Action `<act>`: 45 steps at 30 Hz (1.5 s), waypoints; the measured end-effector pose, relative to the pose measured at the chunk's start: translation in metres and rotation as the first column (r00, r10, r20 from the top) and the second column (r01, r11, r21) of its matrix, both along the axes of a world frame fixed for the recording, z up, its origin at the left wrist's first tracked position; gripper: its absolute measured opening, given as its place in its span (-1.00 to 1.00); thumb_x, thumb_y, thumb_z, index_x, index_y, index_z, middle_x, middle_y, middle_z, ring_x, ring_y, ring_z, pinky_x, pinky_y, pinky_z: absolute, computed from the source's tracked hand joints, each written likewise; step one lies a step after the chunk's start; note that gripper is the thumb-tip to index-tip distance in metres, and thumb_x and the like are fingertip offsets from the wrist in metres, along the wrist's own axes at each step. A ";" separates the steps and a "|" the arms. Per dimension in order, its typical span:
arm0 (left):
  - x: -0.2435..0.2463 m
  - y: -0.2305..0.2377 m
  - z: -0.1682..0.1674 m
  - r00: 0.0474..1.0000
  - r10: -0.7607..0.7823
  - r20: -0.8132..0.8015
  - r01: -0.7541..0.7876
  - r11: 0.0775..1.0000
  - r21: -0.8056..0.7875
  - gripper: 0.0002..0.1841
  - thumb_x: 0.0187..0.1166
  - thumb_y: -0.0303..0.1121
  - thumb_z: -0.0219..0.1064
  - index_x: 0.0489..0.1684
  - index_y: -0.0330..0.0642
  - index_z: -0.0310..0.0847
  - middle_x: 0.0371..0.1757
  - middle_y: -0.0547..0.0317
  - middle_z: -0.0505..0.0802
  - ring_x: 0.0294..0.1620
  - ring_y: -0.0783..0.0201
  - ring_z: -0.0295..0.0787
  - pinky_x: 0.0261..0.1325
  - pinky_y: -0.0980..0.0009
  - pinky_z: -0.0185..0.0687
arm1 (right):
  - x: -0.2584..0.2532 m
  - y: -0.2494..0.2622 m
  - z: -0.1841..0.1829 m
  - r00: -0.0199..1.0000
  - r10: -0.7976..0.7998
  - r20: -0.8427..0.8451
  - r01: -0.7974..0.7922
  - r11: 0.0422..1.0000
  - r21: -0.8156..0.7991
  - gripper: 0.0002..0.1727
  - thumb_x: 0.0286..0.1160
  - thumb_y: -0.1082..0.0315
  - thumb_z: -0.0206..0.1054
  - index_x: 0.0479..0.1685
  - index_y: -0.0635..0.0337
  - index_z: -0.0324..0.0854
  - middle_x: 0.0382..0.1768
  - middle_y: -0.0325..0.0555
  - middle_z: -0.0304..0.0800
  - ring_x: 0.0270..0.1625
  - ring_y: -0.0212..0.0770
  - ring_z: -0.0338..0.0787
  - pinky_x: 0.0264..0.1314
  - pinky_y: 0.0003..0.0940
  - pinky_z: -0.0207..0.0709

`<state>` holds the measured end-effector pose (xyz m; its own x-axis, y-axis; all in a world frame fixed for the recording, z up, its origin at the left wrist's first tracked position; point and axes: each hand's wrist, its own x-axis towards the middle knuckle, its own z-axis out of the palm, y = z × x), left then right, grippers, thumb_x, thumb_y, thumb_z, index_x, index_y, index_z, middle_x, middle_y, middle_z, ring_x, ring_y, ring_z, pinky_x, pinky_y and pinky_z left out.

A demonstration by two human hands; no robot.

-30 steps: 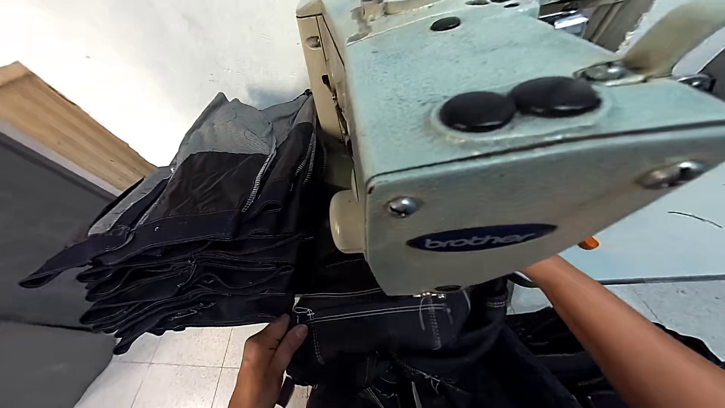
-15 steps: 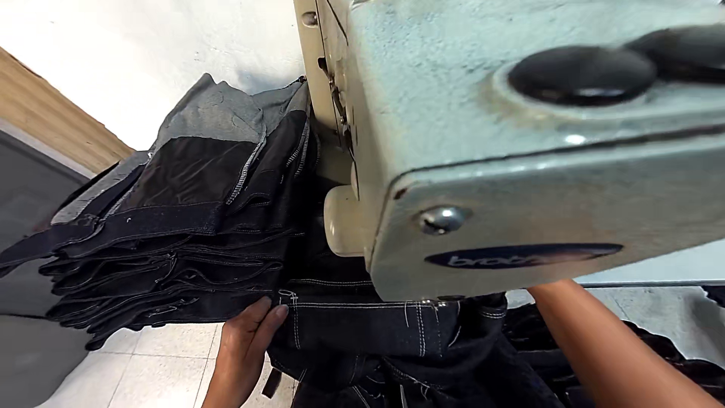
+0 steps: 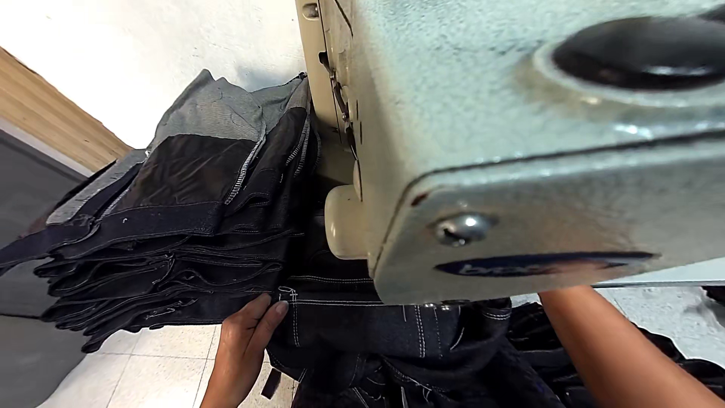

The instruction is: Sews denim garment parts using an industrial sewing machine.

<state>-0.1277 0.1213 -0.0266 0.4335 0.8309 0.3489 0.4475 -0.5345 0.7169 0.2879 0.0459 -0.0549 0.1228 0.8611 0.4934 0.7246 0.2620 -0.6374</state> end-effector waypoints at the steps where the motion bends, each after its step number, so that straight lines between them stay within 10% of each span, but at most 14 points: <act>1: -0.001 0.001 0.000 1.000 -0.004 -0.002 0.004 1.000 -0.009 -0.57 0.66 -0.05 0.20 -0.61 -0.11 0.62 -0.64 0.50 0.58 -0.56 0.78 0.48 -0.42 0.77 0.39 | 0.000 0.000 0.000 1.000 0.005 -0.016 -0.005 1.000 -0.012 -0.71 0.30 0.23 0.41 -0.04 0.16 0.74 -0.19 -0.26 0.83 -0.07 -0.48 0.80 0.05 -0.40 0.67; 7: -0.003 0.001 -0.001 1.000 -0.023 -0.012 0.023 0.999 -0.030 -0.56 0.69 -0.03 0.19 -0.58 -0.13 0.63 -0.62 0.48 0.60 -0.55 0.76 0.49 -0.41 0.76 0.40 | -0.008 -0.001 0.009 1.000 0.020 0.003 -0.020 1.000 0.011 -0.74 0.39 0.22 0.38 -0.02 0.10 0.73 -0.17 -0.30 0.82 -0.04 -0.52 0.79 0.07 -0.47 0.67; 10: -0.005 0.001 0.001 0.999 -0.011 -0.034 0.008 0.995 -0.097 -0.59 0.65 -0.02 0.22 -0.55 -0.10 0.65 -0.61 0.51 0.62 -0.55 0.75 0.51 -0.43 0.73 0.42 | -0.039 -0.021 0.065 0.993 -0.054 0.101 0.071 0.982 -0.173 -0.79 0.44 0.50 0.43 0.01 0.34 0.70 -0.11 0.12 0.80 -0.02 -0.04 0.78 0.12 -0.05 0.60; 16: 0.008 -0.013 0.024 0.954 0.178 -0.241 -0.148 0.979 0.138 -0.57 0.54 -0.01 0.38 -0.15 -0.30 0.69 -0.38 0.14 0.76 -0.45 0.34 0.67 -0.34 0.35 0.66 | -0.046 -0.040 0.055 0.806 -0.216 0.550 0.004 0.933 0.360 -0.76 0.46 0.35 0.21 -0.56 0.13 0.67 -0.53 -0.14 0.70 -0.33 -0.24 0.78 -0.30 -0.37 0.60; 25: 0.065 -0.029 0.040 0.955 -0.034 -0.294 0.139 0.929 0.342 -0.69 0.64 -0.08 0.26 -0.19 -0.09 0.84 -0.12 0.14 0.90 0.00 0.10 0.85 0.06 0.13 0.77 | -0.041 -0.029 0.052 0.814 -0.049 0.579 -0.056 0.985 0.163 -0.80 0.42 0.52 0.24 -0.35 0.31 0.81 -0.29 0.18 0.85 -0.22 0.19 0.88 -0.18 0.07 0.71; 30: 0.095 -0.021 0.041 0.943 -0.210 -0.257 0.273 0.932 0.237 -0.70 0.58 -0.06 0.36 -0.25 -0.10 0.83 -0.19 0.17 0.87 -0.07 0.19 0.85 0.06 0.16 0.78 | -0.040 -0.027 0.046 0.781 -0.222 0.584 0.000 0.935 0.356 -0.76 0.33 0.39 0.20 -0.64 0.21 0.66 -0.58 -0.05 0.72 -0.41 -0.05 0.82 -0.44 -0.18 0.62; 35: 0.094 -0.046 0.058 0.756 -0.554 -0.348 0.511 0.832 -0.215 -0.58 0.68 -0.11 0.32 -0.26 -0.42 0.73 -0.26 -0.20 0.82 -0.15 -0.08 0.83 0.00 -0.02 0.72 | -0.061 -0.053 0.026 0.827 -0.231 0.512 0.092 0.955 0.282 -0.85 0.39 0.40 0.27 -0.37 0.33 0.66 -0.43 0.14 0.73 -0.42 0.11 0.82 -0.52 -0.09 0.65; 39: 0.072 -0.087 0.028 0.730 -0.625 -0.276 0.625 0.774 -0.100 -0.63 0.63 -0.17 0.37 -0.44 -0.35 0.67 -0.49 -0.10 0.71 -0.46 -0.02 0.75 -0.38 0.09 0.68 | -0.084 -0.111 0.011 0.870 -0.166 0.465 0.094 0.980 0.175 -0.87 0.53 0.44 0.26 -0.15 0.24 0.71 -0.20 0.15 0.86 -0.17 0.01 0.89 -0.21 -0.26 0.75; 45: 0.072 -0.102 0.013 0.823 -0.486 -0.295 0.522 0.851 0.054 -0.62 0.58 -0.10 0.39 -0.52 -0.24 0.65 -0.54 0.02 0.68 -0.51 0.08 0.73 -0.45 0.21 0.67 | -0.102 -0.114 0.046 0.991 -0.033 0.131 0.011 0.986 0.169 -0.88 0.70 0.35 0.26 -0.07 0.19 0.66 -0.12 -0.09 0.91 0.00 -0.47 0.86 0.07 -0.68 0.67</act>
<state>-0.0559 0.0193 -0.0140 0.8690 0.4269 0.2502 0.2498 -0.8149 0.5230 0.1861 -0.0678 -0.0089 0.0642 0.7629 0.6433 0.8067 0.3399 -0.4835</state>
